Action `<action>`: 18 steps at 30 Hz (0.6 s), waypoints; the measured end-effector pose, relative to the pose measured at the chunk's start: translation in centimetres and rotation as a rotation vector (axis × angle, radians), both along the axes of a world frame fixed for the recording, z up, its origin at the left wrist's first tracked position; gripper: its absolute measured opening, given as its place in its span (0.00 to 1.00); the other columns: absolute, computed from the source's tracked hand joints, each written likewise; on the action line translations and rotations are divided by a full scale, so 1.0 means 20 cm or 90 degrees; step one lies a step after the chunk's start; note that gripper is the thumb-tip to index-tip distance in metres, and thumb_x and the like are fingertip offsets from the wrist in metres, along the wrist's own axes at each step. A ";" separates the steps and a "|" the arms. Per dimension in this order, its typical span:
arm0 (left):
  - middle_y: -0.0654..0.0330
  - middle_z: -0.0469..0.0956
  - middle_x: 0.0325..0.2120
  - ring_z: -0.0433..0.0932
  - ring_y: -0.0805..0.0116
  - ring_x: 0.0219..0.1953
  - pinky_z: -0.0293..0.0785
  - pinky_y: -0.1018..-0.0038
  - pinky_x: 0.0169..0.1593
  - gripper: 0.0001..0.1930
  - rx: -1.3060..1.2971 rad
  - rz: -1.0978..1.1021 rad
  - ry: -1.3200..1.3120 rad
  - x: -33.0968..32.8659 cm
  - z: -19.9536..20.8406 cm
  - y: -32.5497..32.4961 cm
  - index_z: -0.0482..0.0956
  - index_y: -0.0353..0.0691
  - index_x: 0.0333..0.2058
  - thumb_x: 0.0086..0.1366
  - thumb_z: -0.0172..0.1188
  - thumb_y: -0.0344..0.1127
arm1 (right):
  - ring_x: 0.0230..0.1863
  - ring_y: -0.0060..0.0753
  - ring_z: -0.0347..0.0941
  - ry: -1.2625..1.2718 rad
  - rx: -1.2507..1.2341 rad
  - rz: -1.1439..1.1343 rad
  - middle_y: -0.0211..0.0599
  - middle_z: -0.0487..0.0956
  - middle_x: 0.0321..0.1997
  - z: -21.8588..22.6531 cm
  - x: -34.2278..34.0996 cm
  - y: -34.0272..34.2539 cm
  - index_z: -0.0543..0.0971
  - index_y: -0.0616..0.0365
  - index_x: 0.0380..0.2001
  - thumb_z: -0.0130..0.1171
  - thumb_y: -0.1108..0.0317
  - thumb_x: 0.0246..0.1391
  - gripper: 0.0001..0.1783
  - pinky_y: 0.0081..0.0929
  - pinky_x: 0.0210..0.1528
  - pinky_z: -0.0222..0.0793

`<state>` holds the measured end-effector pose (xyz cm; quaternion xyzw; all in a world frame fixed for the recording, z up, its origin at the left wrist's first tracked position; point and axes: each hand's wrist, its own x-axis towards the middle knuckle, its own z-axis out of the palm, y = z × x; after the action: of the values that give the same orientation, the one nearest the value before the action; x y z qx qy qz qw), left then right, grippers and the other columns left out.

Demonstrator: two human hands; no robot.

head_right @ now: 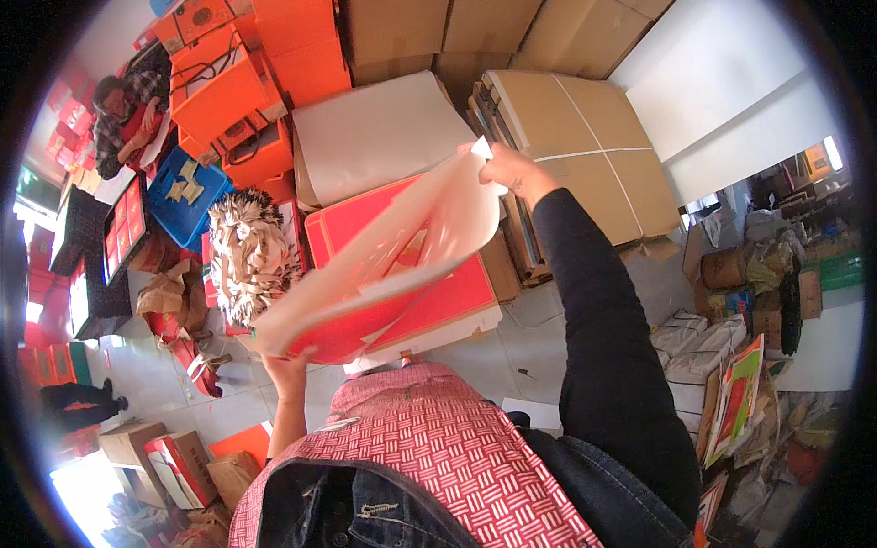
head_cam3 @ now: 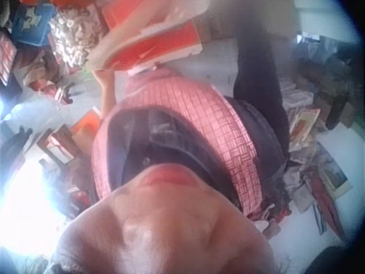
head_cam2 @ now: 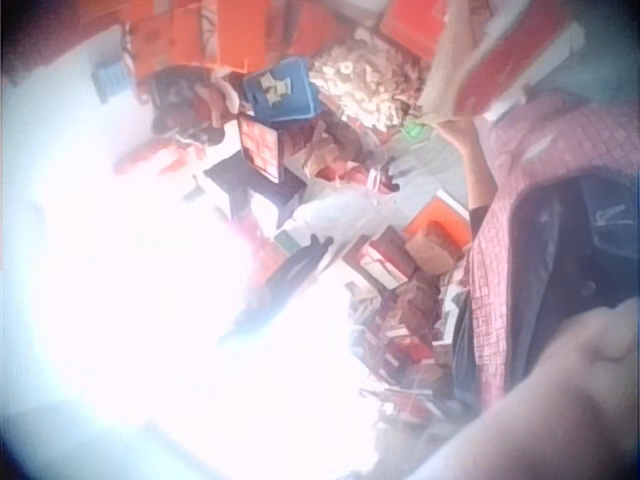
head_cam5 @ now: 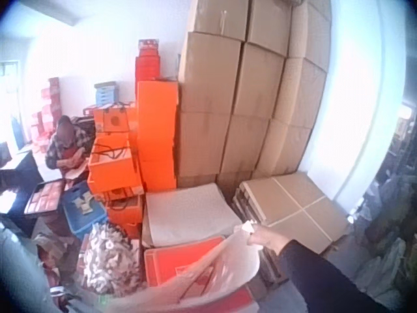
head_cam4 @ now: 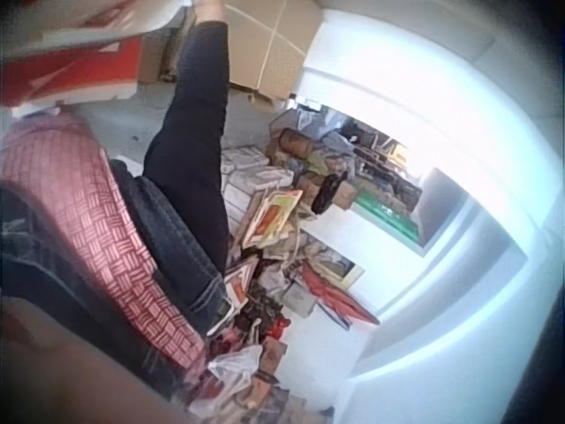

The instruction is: The person folds red and white paper sheets into small boxes and places them into a larger container. They also handle larger red boxes, folding their flaps and stacking them.

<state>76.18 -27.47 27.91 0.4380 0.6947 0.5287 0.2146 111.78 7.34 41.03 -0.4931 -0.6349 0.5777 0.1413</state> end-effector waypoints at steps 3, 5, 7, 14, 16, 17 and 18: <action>0.59 0.72 0.47 0.71 0.64 0.49 0.69 0.69 0.52 0.44 0.071 0.113 -0.184 0.00 0.02 0.08 0.64 0.36 0.55 0.37 0.78 0.28 | 0.51 0.34 0.72 -0.021 0.012 0.028 0.40 0.77 0.50 0.09 0.08 -0.16 0.71 0.58 0.57 0.43 0.88 0.33 0.40 0.25 0.55 0.64; 0.58 0.70 0.49 0.70 0.64 0.50 0.68 0.69 0.54 0.46 0.045 0.103 -0.133 -0.01 0.07 0.10 0.61 0.36 0.56 0.37 0.78 0.27 | 0.50 0.33 0.73 -0.101 0.074 0.046 0.42 0.78 0.47 0.15 0.12 -0.28 0.72 0.56 0.57 0.43 0.87 0.34 0.39 0.25 0.53 0.66; 0.57 0.70 0.49 0.69 0.64 0.50 0.67 0.69 0.54 0.46 0.055 0.116 -0.122 -0.02 0.09 0.11 0.63 0.35 0.54 0.35 0.79 0.30 | 0.49 0.35 0.74 -0.213 0.121 0.071 0.43 0.78 0.47 0.30 0.09 -0.41 0.72 0.56 0.57 0.42 0.87 0.35 0.39 0.26 0.52 0.66; 0.57 0.75 0.45 0.75 0.67 0.45 0.75 0.73 0.48 0.33 -0.025 -0.055 -0.274 0.01 0.09 0.05 0.69 0.33 0.50 0.43 0.71 0.18 | 0.57 0.33 0.68 -0.188 0.012 0.087 0.42 0.71 0.57 0.31 0.42 -0.60 0.64 0.58 0.62 0.51 0.82 0.43 0.37 0.27 0.59 0.62; 0.58 0.76 0.44 0.76 0.67 0.45 0.75 0.72 0.48 0.31 -0.042 -0.056 -0.267 0.03 0.06 0.06 0.70 0.34 0.49 0.44 0.70 0.18 | 0.59 0.33 0.66 0.012 -0.103 0.104 0.42 0.69 0.60 0.17 0.56 -0.53 0.61 0.60 0.64 0.51 0.81 0.44 0.38 0.29 0.60 0.61; 0.58 0.76 0.44 0.76 0.68 0.45 0.75 0.72 0.48 0.30 -0.034 -0.054 -0.274 0.05 0.07 0.06 0.70 0.34 0.50 0.45 0.69 0.18 | 0.62 0.32 0.63 0.094 -0.208 0.034 0.40 0.68 0.61 0.15 0.61 -0.53 0.60 0.63 0.64 0.53 0.80 0.44 0.39 0.33 0.62 0.61; 0.58 0.77 0.43 0.76 0.68 0.45 0.75 0.72 0.48 0.30 -0.027 -0.053 -0.282 0.07 0.09 0.07 0.70 0.34 0.50 0.46 0.69 0.19 | 0.63 0.32 0.62 0.207 -0.263 0.045 0.39 0.67 0.62 0.11 0.65 -0.48 0.60 0.63 0.64 0.54 0.79 0.43 0.40 0.35 0.63 0.60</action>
<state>77.66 -26.06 29.63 0.3349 0.6229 0.5878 0.3928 124.71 -2.23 43.25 -0.3897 -0.4889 0.7715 0.1178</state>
